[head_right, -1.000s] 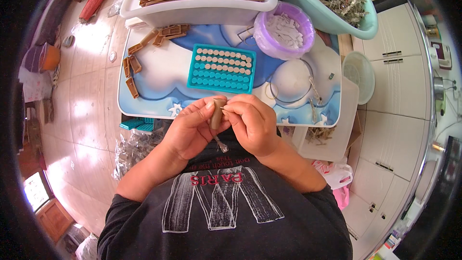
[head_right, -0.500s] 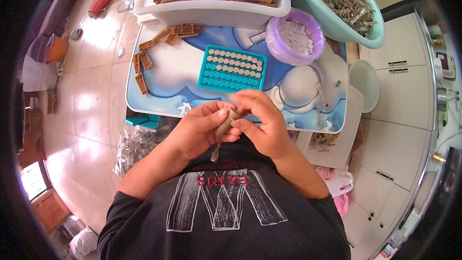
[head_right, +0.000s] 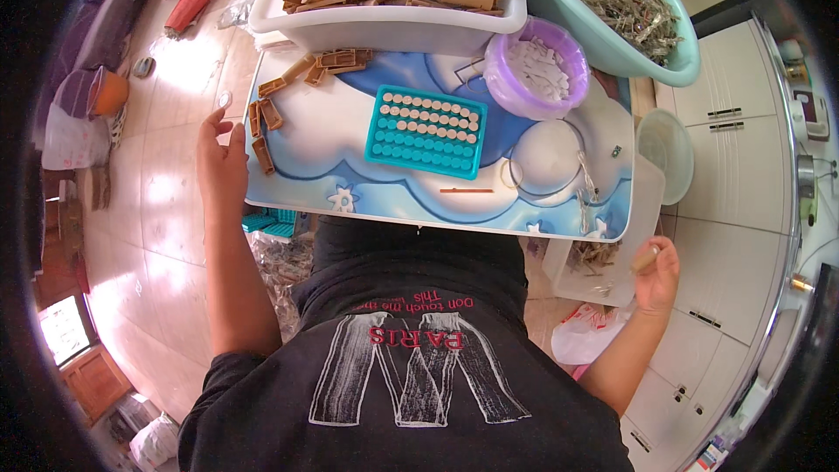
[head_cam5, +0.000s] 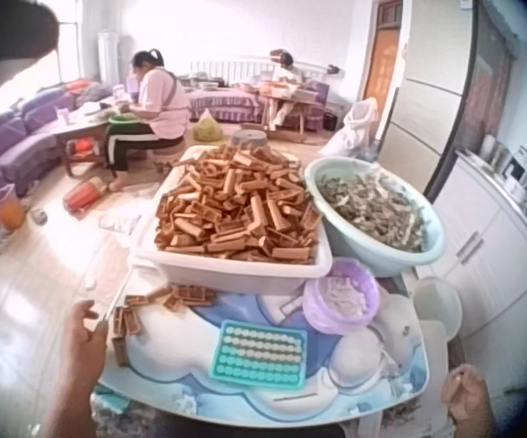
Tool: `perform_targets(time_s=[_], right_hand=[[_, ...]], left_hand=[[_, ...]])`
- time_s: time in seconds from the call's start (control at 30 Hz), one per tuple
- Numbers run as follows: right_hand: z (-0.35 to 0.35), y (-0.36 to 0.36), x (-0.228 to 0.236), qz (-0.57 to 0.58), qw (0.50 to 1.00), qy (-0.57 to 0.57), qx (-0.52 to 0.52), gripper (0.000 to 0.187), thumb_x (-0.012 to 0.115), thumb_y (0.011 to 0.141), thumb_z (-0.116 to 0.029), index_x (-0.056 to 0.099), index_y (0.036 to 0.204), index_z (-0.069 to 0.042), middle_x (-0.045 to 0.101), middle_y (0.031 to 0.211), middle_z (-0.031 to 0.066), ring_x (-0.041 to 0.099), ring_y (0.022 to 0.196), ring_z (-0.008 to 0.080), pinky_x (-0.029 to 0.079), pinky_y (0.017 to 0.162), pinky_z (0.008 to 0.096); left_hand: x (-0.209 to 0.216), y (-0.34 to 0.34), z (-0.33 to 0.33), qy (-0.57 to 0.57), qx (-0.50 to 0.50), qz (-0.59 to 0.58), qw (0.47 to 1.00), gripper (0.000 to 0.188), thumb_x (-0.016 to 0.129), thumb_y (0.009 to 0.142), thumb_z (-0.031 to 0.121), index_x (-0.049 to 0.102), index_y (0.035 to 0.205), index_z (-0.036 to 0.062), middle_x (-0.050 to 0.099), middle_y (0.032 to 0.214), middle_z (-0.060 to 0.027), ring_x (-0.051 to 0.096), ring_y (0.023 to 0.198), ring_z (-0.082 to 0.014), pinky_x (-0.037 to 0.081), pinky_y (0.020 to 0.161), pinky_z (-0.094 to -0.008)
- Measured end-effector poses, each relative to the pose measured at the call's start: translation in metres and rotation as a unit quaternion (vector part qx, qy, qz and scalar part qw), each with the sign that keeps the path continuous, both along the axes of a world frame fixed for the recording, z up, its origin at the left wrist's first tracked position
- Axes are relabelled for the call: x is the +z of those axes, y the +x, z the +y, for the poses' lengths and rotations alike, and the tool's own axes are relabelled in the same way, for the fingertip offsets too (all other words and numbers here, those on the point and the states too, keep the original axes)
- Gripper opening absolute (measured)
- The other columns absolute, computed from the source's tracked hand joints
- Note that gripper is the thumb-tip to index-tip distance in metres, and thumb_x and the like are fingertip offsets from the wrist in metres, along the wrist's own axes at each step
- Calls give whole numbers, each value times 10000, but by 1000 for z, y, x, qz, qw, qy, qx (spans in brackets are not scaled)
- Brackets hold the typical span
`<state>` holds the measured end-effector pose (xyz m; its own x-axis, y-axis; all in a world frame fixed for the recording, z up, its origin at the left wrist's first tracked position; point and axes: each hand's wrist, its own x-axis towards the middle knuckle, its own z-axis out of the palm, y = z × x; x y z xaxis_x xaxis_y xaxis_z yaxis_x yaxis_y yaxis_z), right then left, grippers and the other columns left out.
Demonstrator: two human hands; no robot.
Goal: The person assembles small decorative components by hand, combining beads, wire, and small tubes.
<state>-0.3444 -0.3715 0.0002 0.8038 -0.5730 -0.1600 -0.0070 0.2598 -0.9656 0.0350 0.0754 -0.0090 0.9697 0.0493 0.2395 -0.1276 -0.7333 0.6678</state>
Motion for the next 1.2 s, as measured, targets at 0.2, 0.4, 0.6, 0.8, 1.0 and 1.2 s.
perform_targets(time_s=[0.2,0.4,0.6,0.8,1.0,1.2], right_hand=[[-50,-83,-85,242,941,3,-237,281,650,847,-186,566,1086,-64,579,827,3,511,672,87,394,560,216],[-57,-84,-159,359,877,-46,-314,304,633,835,-105,571,1128,-52,610,894,24,576,710,119,473,605,246],[-45,-27,-124,259,860,-195,-393,255,605,869,-116,577,1108,-29,603,893,34,563,721,110,454,610,219],[41,83,-4,195,834,-495,-147,149,655,819,-149,634,856,-5,598,832,63,566,754,167,448,676,266],[53,143,0,321,749,-580,-20,142,677,784,-154,631,791,-19,588,763,73,555,737,209,439,677,290],[29,146,-7,138,969,-187,-82,123,654,836,-154,631,865,-37,620,793,3,541,699,111,418,637,240]], left_hand=[[-23,29,-13,61,-46,28,997,382,609,849,219,529,1174,35,607,924,-102,583,856,-247,455,757,-343],[-12,27,-35,82,-84,73,990,323,591,847,188,561,1147,70,594,846,-91,573,797,-253,451,723,-364],[-18,29,-34,18,-62,55,996,327,545,892,181,554,1203,80,581,792,-46,528,652,-146,439,600,-281],[-5,26,-21,-485,-104,208,843,310,482,919,154,531,1191,15,525,778,3,455,604,-57,349,472,-160],[8,5,-34,-643,-109,395,647,211,468,917,179,515,1061,32,517,923,-49,478,640,-77,363,434,-157],[14,-32,-57,-599,-187,437,644,167,477,920,210,520,934,49,522,844,-50,413,538,-61,298,393,-167]])
